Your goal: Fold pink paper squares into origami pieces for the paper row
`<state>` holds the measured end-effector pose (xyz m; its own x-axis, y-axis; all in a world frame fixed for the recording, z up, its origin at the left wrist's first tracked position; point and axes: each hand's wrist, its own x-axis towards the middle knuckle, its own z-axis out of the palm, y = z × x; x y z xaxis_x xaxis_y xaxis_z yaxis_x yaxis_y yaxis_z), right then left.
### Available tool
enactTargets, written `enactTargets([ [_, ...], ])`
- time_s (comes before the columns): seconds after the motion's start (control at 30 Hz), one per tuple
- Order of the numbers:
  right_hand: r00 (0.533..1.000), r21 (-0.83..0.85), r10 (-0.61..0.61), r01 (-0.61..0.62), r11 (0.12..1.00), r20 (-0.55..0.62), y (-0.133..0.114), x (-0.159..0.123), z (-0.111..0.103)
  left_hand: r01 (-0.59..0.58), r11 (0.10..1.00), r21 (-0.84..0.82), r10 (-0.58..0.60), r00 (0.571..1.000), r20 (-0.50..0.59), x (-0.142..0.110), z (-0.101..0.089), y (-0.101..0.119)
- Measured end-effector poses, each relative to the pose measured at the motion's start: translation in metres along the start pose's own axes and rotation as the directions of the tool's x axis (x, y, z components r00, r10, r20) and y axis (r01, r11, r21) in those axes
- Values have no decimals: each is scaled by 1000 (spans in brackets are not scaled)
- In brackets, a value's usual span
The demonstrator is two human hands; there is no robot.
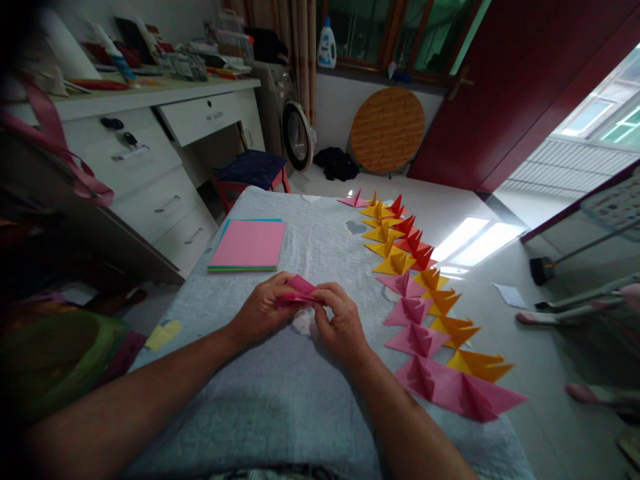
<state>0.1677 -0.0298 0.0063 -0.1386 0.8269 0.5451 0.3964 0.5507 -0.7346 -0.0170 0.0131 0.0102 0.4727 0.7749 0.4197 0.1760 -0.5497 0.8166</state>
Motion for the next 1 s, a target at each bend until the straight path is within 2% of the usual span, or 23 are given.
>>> enactTargets([
  [0.13, 999, 57, 50, -51, 997, 21, 0, -2, 0, -2, 1000, 4, 2, 1000, 20, -1, 0, -3],
  [0.23, 985, 88, 159, -153, 984, -63, 2, -4, -1, -5, 1000, 19, 5, 1000, 3, -1, -1, -4],
  [0.3, 957, 117, 253, -237, 964, -143, 5, -5, -1, -2, 1000, 27, 2, 1000, -5, -1, -1, -4],
  [0.37, 921, 184, 353, -323, 928, -166, 7, -5, -1, 0, 999, 39, 0, 1000, -11, -1, -1, -3],
  [0.5, 863, 351, 499, -446, 823, -73, 10, -1, -1, -12, 997, 70, 13, 1000, -14, -1, -1, -4],
  [0.7, 833, 466, 553, -497, 732, 20, 8, 5, -4, -28, 999, 41, 28, 1000, -2, -1, -1, -4],
  [1.0, 828, 464, 556, -519, 718, 65, 4, 5, -4, -10, 998, 62, 8, 1000, 24, -2, -1, -4],
])
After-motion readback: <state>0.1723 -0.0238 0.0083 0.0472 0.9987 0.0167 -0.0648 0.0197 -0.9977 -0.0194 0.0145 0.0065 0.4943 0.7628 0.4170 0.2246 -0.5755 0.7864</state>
